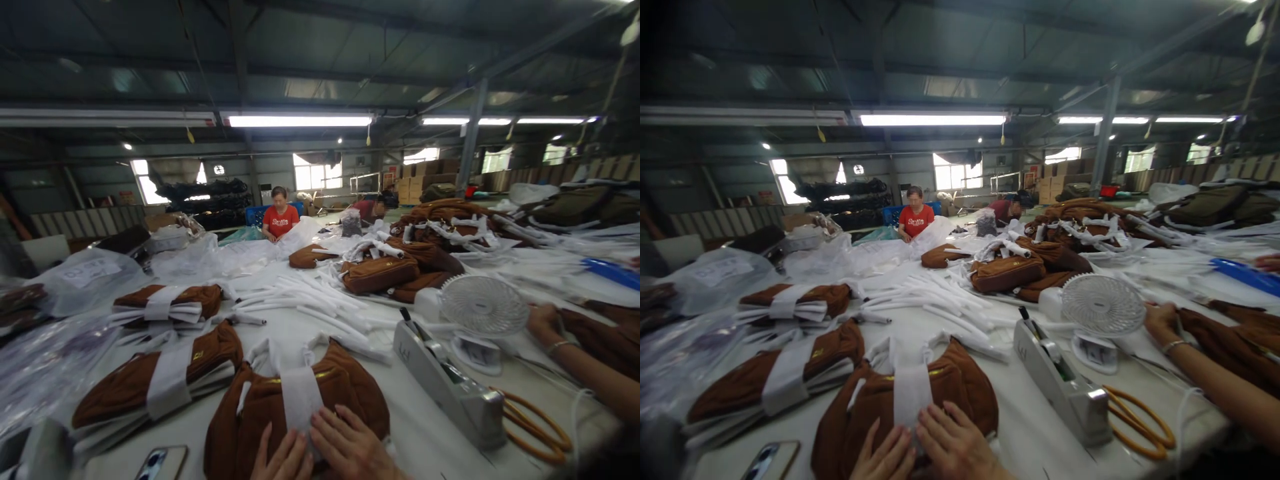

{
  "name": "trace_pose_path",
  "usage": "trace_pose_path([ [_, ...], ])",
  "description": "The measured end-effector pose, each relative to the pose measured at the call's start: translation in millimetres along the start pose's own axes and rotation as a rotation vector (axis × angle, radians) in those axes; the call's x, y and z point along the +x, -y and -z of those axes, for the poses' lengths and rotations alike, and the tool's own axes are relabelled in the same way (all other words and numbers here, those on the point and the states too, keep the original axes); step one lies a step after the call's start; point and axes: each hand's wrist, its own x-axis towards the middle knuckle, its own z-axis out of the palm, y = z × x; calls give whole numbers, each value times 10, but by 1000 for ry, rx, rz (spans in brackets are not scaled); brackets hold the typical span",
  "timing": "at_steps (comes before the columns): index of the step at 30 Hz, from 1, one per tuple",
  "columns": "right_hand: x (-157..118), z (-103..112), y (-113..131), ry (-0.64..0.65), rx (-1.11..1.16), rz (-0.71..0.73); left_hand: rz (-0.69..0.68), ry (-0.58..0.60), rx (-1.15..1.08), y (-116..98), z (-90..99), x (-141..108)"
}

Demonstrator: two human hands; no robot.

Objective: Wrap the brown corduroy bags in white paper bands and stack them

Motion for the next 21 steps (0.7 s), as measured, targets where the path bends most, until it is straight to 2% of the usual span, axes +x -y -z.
trace_pose_path([
  [2, -11, 94, 80, 38, 84, -65, -19, 147, -49, 5, 174, 19],
  [4, -87, 221, 181, 31, 146, -109, 57, 307, -91, -3, 335, 33],
  [6, -221, 372, 279, 40, 224, -101, 145, 447, -153, -19, 442, 36],
  [8, -380, 527, 366, 130, 343, -47, 215, 509, -218, -35, 490, 33],
  [11, -597, 679, 520, 324, 503, -26, 275, 527, -266, -57, 496, 34],
  [14, -731, 634, 713, 391, 532, -40, 289, 493, -267, -70, 475, 44],
  [17, -731, 472, 842, 323, 467, -38, 289, 463, -256, -72, 454, 50],
  [21, -476, 399, 806, 91, 405, -36, 274, 436, -233, -75, 445, 57],
])
